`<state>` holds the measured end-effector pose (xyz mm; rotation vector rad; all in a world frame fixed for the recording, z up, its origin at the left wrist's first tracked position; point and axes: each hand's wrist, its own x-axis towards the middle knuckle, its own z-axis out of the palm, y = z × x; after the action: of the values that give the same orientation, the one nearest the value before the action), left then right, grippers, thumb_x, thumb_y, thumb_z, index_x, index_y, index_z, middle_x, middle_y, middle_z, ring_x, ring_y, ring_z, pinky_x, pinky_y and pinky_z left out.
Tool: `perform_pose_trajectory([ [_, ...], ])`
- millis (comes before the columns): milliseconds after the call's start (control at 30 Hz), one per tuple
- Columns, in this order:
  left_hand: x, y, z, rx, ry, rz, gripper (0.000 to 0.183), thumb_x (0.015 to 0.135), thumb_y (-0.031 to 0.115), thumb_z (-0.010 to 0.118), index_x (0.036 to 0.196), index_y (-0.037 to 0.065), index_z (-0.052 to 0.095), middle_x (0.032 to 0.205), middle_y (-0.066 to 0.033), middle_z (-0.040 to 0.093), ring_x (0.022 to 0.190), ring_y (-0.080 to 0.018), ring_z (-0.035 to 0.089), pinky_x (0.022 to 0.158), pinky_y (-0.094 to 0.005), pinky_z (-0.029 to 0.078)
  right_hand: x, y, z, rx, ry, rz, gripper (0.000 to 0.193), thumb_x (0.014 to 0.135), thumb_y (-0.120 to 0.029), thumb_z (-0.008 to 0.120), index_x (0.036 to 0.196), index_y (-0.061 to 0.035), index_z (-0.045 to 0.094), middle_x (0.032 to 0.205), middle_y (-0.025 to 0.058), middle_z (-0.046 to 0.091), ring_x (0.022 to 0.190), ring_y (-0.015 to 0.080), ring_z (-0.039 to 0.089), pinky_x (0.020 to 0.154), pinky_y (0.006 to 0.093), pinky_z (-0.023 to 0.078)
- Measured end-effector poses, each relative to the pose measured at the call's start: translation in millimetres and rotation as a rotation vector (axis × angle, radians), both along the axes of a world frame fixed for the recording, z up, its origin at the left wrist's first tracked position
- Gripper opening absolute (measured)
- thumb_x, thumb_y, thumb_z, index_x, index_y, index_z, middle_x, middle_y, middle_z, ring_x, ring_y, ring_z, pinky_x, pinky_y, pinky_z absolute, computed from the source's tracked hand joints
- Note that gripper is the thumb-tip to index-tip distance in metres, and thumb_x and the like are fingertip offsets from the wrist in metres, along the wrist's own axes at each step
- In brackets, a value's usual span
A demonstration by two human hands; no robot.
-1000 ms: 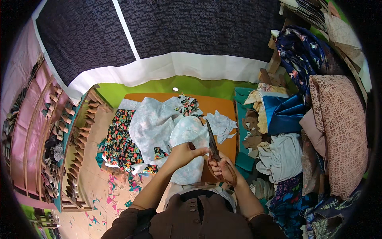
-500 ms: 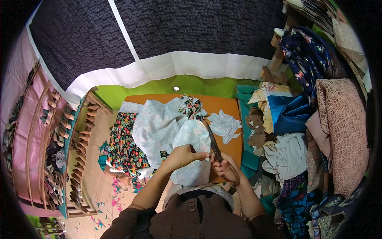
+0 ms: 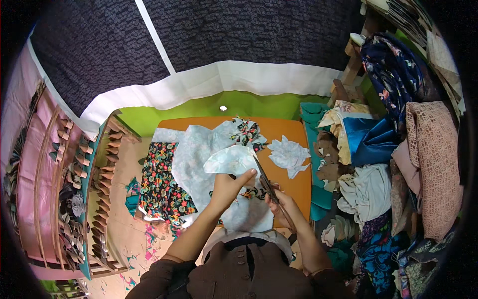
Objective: Cutting pieces of floral and patterned fabric using scissors on a table.
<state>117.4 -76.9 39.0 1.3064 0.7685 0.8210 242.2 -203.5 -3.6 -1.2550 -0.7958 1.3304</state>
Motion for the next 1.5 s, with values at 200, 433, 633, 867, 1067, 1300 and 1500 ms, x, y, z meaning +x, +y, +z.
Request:
perform_pose_trajectory([
  [200,-7,4,-10,0.229,0.017,0.042,0.083,0.066,0.008,0.069,0.130,0.000,0.016,0.106,-0.0114,0.048,0.093,-0.0167,0.050,0.081,-0.0278,0.041,-27,15,6,-0.040,0.111,-0.037,0.067,0.062,-0.068,0.050,0.085,-0.0059,0.044,0.062,-0.0070,0.030,0.052,0.0000,0.030,0.043,0.0132,0.021],
  [433,-30,14,-6,0.159,0.008,0.028,0.087,0.066,0.007,0.068,0.132,0.002,0.012,0.106,-0.0129,0.047,0.093,-0.0179,0.050,0.077,-0.0279,0.042,-46,17,13,0.019,0.052,0.017,0.072,0.059,-0.071,0.051,0.088,-0.0059,0.040,0.065,-0.0067,0.030,0.051,-0.0001,0.027,0.041,0.0149,0.018],
  [633,-44,21,-9,0.303,0.071,-0.032,0.088,0.066,0.008,0.069,0.132,0.002,0.012,0.106,-0.0126,0.047,0.094,-0.0186,0.049,0.081,-0.0288,0.040,-64,26,14,-0.051,0.208,-0.058,0.073,0.058,-0.071,0.051,0.088,-0.0051,0.041,0.063,-0.0067,0.029,0.049,0.0001,0.026,0.040,0.0151,0.017],
  [867,-53,27,-5,0.180,0.020,-0.081,0.088,0.065,0.010,0.070,0.131,0.000,0.012,0.107,-0.0131,0.047,0.097,-0.0187,0.047,0.084,-0.0293,0.039,-75,25,14,0.042,0.093,-0.076,0.069,0.061,-0.069,0.052,0.088,-0.0055,0.043,0.061,-0.0066,0.031,0.048,0.0008,0.027,0.039,0.0155,0.018],
  [1067,-53,31,-13,0.240,0.071,-0.043,0.087,0.066,0.010,0.069,0.131,-0.001,0.012,0.110,-0.0141,0.045,0.096,-0.0199,0.048,0.083,-0.0292,0.038,-81,27,4,0.106,-0.076,-0.095,0.065,0.067,-0.066,0.048,0.088,-0.0050,0.043,0.061,-0.0061,0.033,0.048,0.0012,0.031,0.040,0.0150,0.023],
  [1300,-54,33,-14,0.264,0.113,-0.033,0.090,0.064,0.010,0.069,0.131,-0.002,0.010,0.113,-0.0169,0.043,0.100,-0.0224,0.046,0.087,-0.0303,0.036,-91,35,6,0.155,-0.153,-0.165,0.064,0.068,-0.067,0.046,0.087,-0.0051,0.043,0.062,-0.0058,0.034,0.049,0.0007,0.031,0.042,0.0143,0.025],
  [1500,-58,40,-13,0.336,0.105,-0.034,0.094,0.063,0.012,0.071,0.132,0.002,0.008,0.113,-0.0164,0.042,0.102,-0.0234,0.044,0.088,-0.0311,0.035,-84,28,-4,0.072,-0.193,-0.085,0.057,0.079,-0.059,0.039,0.085,-0.0028,0.048,0.067,-0.0012,0.042,0.062,0.0068,0.039,0.056,0.0212,0.034],
])
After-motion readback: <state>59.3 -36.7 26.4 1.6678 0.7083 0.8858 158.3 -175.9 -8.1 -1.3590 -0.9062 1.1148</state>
